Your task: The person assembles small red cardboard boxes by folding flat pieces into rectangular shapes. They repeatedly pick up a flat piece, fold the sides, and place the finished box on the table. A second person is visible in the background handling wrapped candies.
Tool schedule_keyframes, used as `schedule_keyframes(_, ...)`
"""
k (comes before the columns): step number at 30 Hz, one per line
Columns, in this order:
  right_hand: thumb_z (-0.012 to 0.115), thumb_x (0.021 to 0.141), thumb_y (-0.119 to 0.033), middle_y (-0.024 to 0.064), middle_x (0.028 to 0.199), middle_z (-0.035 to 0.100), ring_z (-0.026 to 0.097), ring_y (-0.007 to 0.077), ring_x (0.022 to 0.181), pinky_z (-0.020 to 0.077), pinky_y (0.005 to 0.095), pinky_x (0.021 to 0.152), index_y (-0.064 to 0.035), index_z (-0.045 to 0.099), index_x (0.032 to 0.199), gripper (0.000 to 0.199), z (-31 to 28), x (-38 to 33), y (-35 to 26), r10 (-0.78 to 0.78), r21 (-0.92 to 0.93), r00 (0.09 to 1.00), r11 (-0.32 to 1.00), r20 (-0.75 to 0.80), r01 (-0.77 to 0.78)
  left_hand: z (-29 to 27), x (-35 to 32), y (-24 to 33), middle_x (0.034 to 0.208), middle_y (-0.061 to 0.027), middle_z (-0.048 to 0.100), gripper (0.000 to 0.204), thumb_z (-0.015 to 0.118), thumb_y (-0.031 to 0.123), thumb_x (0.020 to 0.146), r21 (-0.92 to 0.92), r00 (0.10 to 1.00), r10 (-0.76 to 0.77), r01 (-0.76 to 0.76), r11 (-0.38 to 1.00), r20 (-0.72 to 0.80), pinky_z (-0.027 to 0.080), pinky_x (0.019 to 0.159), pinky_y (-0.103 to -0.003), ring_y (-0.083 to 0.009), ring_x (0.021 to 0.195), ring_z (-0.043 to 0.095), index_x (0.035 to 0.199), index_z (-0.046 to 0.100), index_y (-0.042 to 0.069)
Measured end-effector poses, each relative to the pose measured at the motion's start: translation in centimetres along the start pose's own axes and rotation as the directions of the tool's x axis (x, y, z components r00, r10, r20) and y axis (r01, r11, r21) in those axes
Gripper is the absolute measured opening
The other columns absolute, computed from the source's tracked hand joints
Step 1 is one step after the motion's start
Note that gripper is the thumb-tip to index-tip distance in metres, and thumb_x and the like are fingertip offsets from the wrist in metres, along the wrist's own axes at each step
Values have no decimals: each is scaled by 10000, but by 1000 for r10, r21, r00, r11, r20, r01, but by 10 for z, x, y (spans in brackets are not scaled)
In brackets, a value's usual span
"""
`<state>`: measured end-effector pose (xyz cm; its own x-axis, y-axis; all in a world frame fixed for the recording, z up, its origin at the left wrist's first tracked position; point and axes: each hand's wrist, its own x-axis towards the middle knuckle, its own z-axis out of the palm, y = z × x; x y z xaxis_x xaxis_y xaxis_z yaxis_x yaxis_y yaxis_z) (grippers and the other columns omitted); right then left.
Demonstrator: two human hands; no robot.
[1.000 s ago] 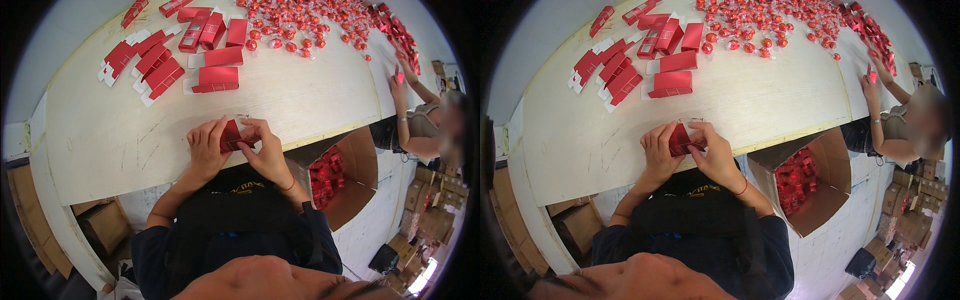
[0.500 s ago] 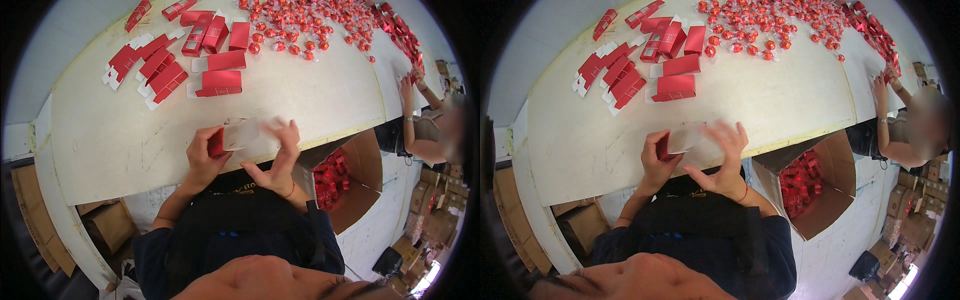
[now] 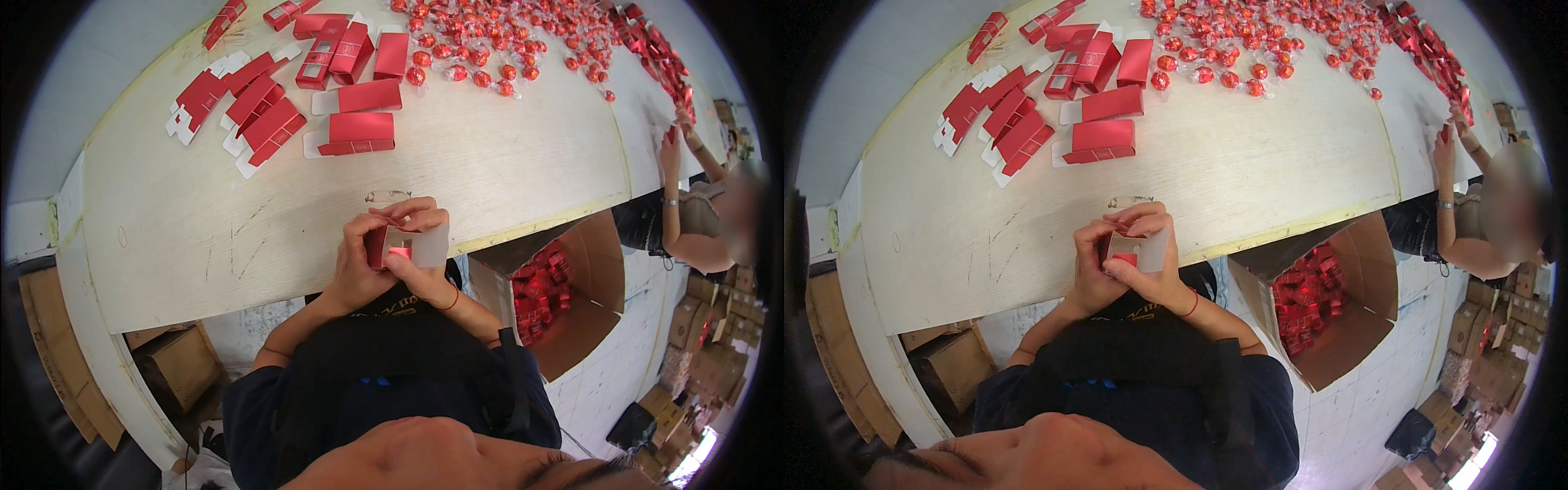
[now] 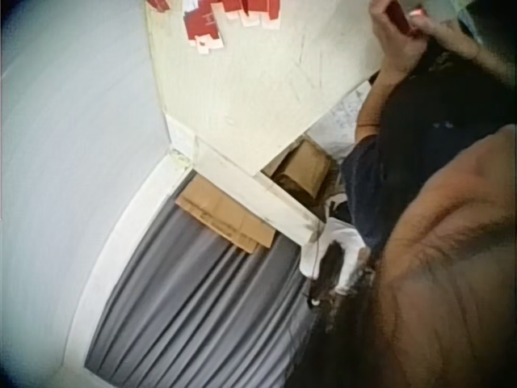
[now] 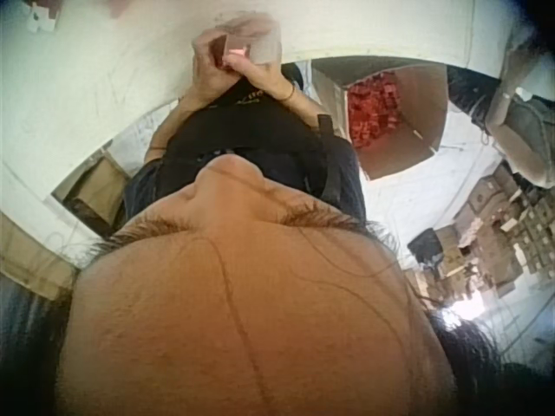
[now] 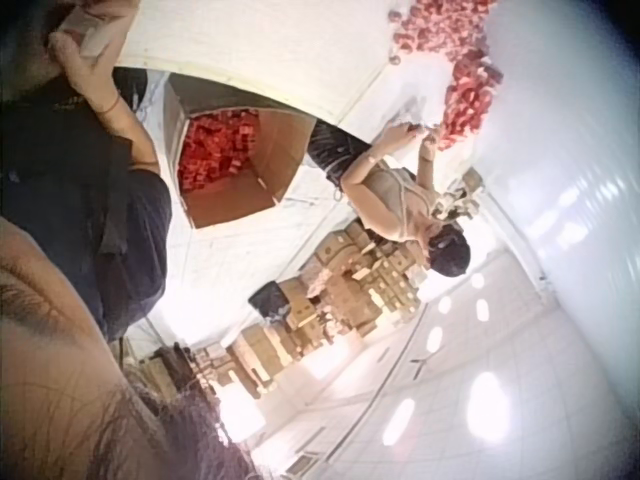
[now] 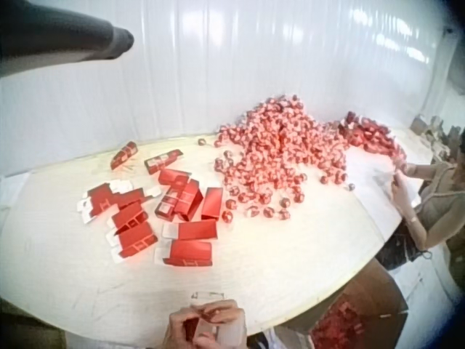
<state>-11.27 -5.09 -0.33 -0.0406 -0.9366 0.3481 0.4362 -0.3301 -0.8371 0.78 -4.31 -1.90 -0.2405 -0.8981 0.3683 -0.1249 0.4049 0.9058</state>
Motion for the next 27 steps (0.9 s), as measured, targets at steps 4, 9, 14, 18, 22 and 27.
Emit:
schedule_keyframes(4, 739, 824, -245, 149, 1147, 452, 513, 291, 1134, 462, 463, 962, -31, 477, 978, 371, -15, 5, 3, -1, -175, 983, 984, 186, 34, 0, -8, 2, 1088, -169, 538, 744, 839, 112, 692, -15, 987, -156, 156, 988, -23, 506, 812, -390, -282, 954, 604, 1222, 321, 56)
schedule_keyframes(9, 571, 860, -624, 194, 1282, 442, 504, 288, 1166, 411, 436, 1016, -11, 506, 1031, 640, -33, 16, -7, 203, -390, 893, 920, 402, -34, -7, -2, 11, 1099, -175, 542, 796, 877, 178, 644, 162, 979, -204, 202, 966, -6, 516, 763, -386, -307, 936, 618, 1216, 338, 50)
schedule_keyframes(14, 437, 922, -575, 204, 1312, 472, 494, 323, 1177, 351, 400, 1045, 39, 434, 1327, 735, 0, 11, -11, 152, -293, 982, 949, 111, -114, -7, -1, 15, 1100, -167, 540, 798, 886, 180, 620, 266, 988, -140, 153, 952, -67, 503, 779, -410, -325, 942, 602, 1211, 364, 57)
schedule_keyframes(18, 433, 967, -415, 196, 1410, 428, 455, 304, 1263, 342, 422, 1068, 4, 316, 1473, 667, 7, 22, -30, 311, -266, 936, 928, 167, -261, -8, -5, 19, 1106, -165, 539, 796, 886, 198, 617, 277, 982, -179, 188, 942, -59, 499, 775, -418, -325, 939, 601, 1208, 372, 56)
schedule_keyframes(22, 444, 902, -170, 178, 1399, 470, 452, 268, 1286, 338, 387, 1076, 7, 454, 1406, 534, -5, 18, -27, 198, -327, 924, 941, 326, -86, -6, -7, 14, 1108, -152, 553, 756, 882, 216, 616, 292, 996, -79, 89, 952, -45, 491, 777, -423, -319, 925, 601, 1182, 404, 66)
schedule_keyframes(27, 420, 774, 28, 188, 1140, 648, 578, 279, 1148, 394, 377, 1048, 47, 685, 1057, 388, -2, 10, -32, 244, -201, 962, 955, 123, -217, -11, -1, 17, 1056, -114, 602, 731, 895, 246, 599, 386, 997, 48, -24, 922, -54, 482, 792, -420, -318, 917, 603, 1157, 453, 78)
